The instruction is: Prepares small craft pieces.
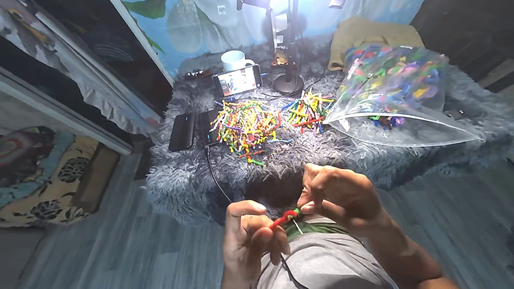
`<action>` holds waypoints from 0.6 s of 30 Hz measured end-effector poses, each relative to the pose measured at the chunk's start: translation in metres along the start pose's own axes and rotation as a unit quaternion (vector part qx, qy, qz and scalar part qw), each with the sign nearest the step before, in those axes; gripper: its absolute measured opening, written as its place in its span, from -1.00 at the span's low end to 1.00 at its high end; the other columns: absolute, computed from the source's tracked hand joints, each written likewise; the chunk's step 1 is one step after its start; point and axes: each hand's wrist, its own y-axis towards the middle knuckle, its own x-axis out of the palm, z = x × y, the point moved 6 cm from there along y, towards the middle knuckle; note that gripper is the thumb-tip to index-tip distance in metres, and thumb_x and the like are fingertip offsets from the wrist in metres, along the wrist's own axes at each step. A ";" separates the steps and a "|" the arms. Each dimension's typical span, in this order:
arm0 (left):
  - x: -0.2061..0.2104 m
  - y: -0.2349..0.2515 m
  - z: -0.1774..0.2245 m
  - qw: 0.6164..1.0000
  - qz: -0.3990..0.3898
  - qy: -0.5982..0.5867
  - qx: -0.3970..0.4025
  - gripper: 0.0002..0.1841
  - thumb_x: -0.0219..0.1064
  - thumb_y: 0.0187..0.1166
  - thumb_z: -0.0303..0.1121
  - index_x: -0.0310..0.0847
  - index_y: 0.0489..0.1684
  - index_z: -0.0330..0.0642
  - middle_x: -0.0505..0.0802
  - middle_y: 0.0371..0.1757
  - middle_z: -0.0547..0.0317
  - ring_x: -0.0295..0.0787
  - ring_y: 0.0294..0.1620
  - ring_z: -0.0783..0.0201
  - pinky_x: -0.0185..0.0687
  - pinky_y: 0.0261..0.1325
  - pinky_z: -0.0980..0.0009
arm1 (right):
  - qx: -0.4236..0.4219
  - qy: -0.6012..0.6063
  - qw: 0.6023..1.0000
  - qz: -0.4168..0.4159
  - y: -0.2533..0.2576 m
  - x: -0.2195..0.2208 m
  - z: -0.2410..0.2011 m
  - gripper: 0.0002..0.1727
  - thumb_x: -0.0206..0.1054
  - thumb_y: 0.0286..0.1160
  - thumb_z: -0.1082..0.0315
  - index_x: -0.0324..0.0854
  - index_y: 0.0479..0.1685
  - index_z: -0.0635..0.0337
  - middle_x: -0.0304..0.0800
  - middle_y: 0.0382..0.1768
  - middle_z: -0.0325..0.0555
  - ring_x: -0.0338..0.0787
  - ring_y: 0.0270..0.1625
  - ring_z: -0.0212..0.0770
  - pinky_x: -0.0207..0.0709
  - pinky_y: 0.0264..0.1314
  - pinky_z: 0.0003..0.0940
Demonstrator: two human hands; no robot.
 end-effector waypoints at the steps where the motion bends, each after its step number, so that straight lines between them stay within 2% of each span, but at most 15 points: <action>1: 0.003 -0.002 -0.001 1.000 -0.025 0.000 -0.008 -0.60 0.23 0.76 -0.25 0.40 0.54 0.15 0.92 -0.17 0.49 0.82 -0.33 0.69 0.70 -0.32 0.77 | 0.005 0.020 1.000 -0.004 0.001 -0.001 0.001 -0.90 0.35 0.64 0.42 0.51 -0.11 0.22 0.75 -0.25 -0.28 0.74 -0.10 -0.59 0.63 0.09 -0.63; 3: 0.004 -0.005 -0.009 0.991 -0.105 0.071 -0.046 -0.40 0.25 0.76 -0.21 0.18 0.79 0.17 0.79 -0.40 0.51 0.62 -0.52 0.77 0.54 -0.44 0.82 | 0.002 0.020 1.000 -0.021 0.004 -0.002 -0.002 -0.89 0.36 0.63 0.43 0.52 -0.11 0.23 0.74 -0.26 -0.27 0.72 -0.10 -0.59 0.60 0.09 -0.65; 4: 0.004 -0.006 -0.014 0.979 -0.148 0.133 -0.053 -0.40 0.23 0.78 -0.23 0.16 0.80 0.04 0.71 -0.51 0.42 0.52 -0.59 0.72 0.47 -0.49 0.79 | -0.009 0.001 0.999 -0.033 0.005 -0.002 -0.005 -0.90 0.36 0.62 0.44 0.53 -0.15 0.27 0.73 -0.27 -0.22 0.71 -0.11 -0.57 0.59 0.07 -0.67; 5: 0.003 -0.005 -0.018 0.958 -0.182 0.216 -0.046 -0.47 0.20 0.78 -0.26 0.27 0.71 -0.16 0.69 -0.55 0.30 0.51 -0.62 0.64 0.47 -0.50 0.74 | -0.023 -0.030 0.998 -0.045 0.007 0.001 -0.010 -0.92 0.34 0.60 0.46 0.57 -0.19 0.30 0.72 -0.29 -0.16 0.69 -0.13 -0.51 0.54 0.04 -0.67; 6: 0.002 -0.003 -0.021 0.936 -0.189 0.297 -0.028 -0.60 0.20 0.74 -0.31 0.49 0.46 -0.32 0.68 -0.61 0.19 0.52 -0.66 0.53 0.46 -0.53 0.66 | -0.037 -0.072 0.995 -0.059 0.007 0.005 -0.016 -0.92 0.32 0.60 0.47 0.60 -0.24 0.30 0.70 -0.32 -0.11 0.66 -0.14 -0.44 0.47 0.03 -0.64; 7: 0.000 -0.001 -0.022 0.916 -0.180 0.357 -0.020 -0.72 0.19 0.72 -0.33 0.64 0.17 -0.33 0.69 -0.63 0.14 0.55 -0.66 0.48 0.46 -0.53 0.61 | -0.051 -0.114 0.989 -0.074 0.007 0.009 -0.021 -0.91 0.27 0.62 0.47 0.63 -0.25 0.27 0.66 -0.34 -0.09 0.63 -0.13 -0.38 0.43 0.04 -0.60; 8: -0.003 0.001 -0.023 0.911 -0.160 0.380 -0.025 -0.76 0.17 0.72 -0.33 0.70 -0.03 -0.31 0.70 -0.62 0.15 0.59 -0.64 0.52 0.50 -0.50 0.64 | -0.064 -0.140 0.985 -0.081 0.007 0.012 -0.024 -0.88 0.23 0.64 0.47 0.64 -0.24 0.25 0.64 -0.36 -0.08 0.61 -0.13 -0.33 0.40 0.04 -0.57; 9: -0.007 0.002 -0.023 0.921 -0.127 0.365 -0.041 -0.75 0.15 0.74 -0.33 0.69 -0.13 -0.32 0.71 -0.60 0.21 0.59 -0.62 0.61 0.53 -0.49 0.72 | -0.068 -0.151 0.983 -0.077 0.005 0.012 -0.025 -0.88 0.21 0.65 0.47 0.64 -0.23 0.23 0.63 -0.36 -0.08 0.61 -0.13 -0.31 0.40 0.04 -0.56; 10: -0.011 0.002 -0.022 0.941 -0.088 0.322 -0.055 -0.74 0.13 0.79 -0.31 0.66 -0.13 -0.31 0.74 -0.55 0.31 0.60 -0.61 0.69 0.54 -0.52 0.77 | -0.064 -0.150 0.985 -0.063 0.004 0.010 -0.025 -0.89 0.24 0.66 0.44 0.63 -0.22 0.23 0.65 -0.35 -0.09 0.64 -0.12 -0.34 0.44 0.05 -0.57; 12: -0.012 0.003 -0.016 0.981 -0.013 0.185 -0.057 -0.78 0.15 0.80 -0.23 0.63 -0.05 -0.17 0.84 -0.42 0.44 0.68 -0.56 0.72 0.59 -0.55 0.79 | -0.044 -0.111 0.993 -0.027 0.002 0.002 -0.019 -0.90 0.30 0.65 0.41 0.59 -0.21 0.25 0.71 -0.31 -0.14 0.69 -0.13 -0.45 0.51 0.05 -0.62; 14: -0.008 0.003 -0.006 0.998 0.025 0.060 -0.012 -0.82 0.20 0.76 -0.26 0.66 0.11 -0.03 0.92 -0.24 0.45 0.83 -0.43 0.66 0.71 -0.44 0.76 | -0.019 -0.045 0.999 -0.001 0.001 -0.004 -0.009 -0.89 0.35 0.64 0.40 0.54 -0.17 0.23 0.75 -0.28 -0.23 0.73 -0.12 -0.56 0.59 0.06 -0.66; 16: -0.001 0.001 0.001 0.999 0.007 -0.008 0.033 -0.76 0.21 0.75 -0.31 0.62 0.28 0.02 0.93 -0.09 0.43 0.88 -0.30 0.61 0.78 -0.32 0.73 | 0.001 0.016 1.000 0.005 0.001 -0.005 0.000 -0.92 0.35 0.63 0.42 0.53 -0.11 0.17 0.75 -0.25 -0.32 0.73 -0.09 -0.61 0.61 0.08 -0.68; 18: 0.005 0.000 0.001 0.998 -0.054 0.030 0.031 -0.66 0.19 0.78 -0.25 0.51 0.48 0.14 0.88 -0.11 0.50 0.78 -0.31 0.73 0.65 -0.31 0.82 | 0.011 0.054 0.998 0.003 0.003 -0.005 0.005 -0.91 0.36 0.62 0.42 0.53 -0.09 0.12 0.73 -0.24 -0.37 0.73 -0.08 -0.62 0.61 0.11 -0.66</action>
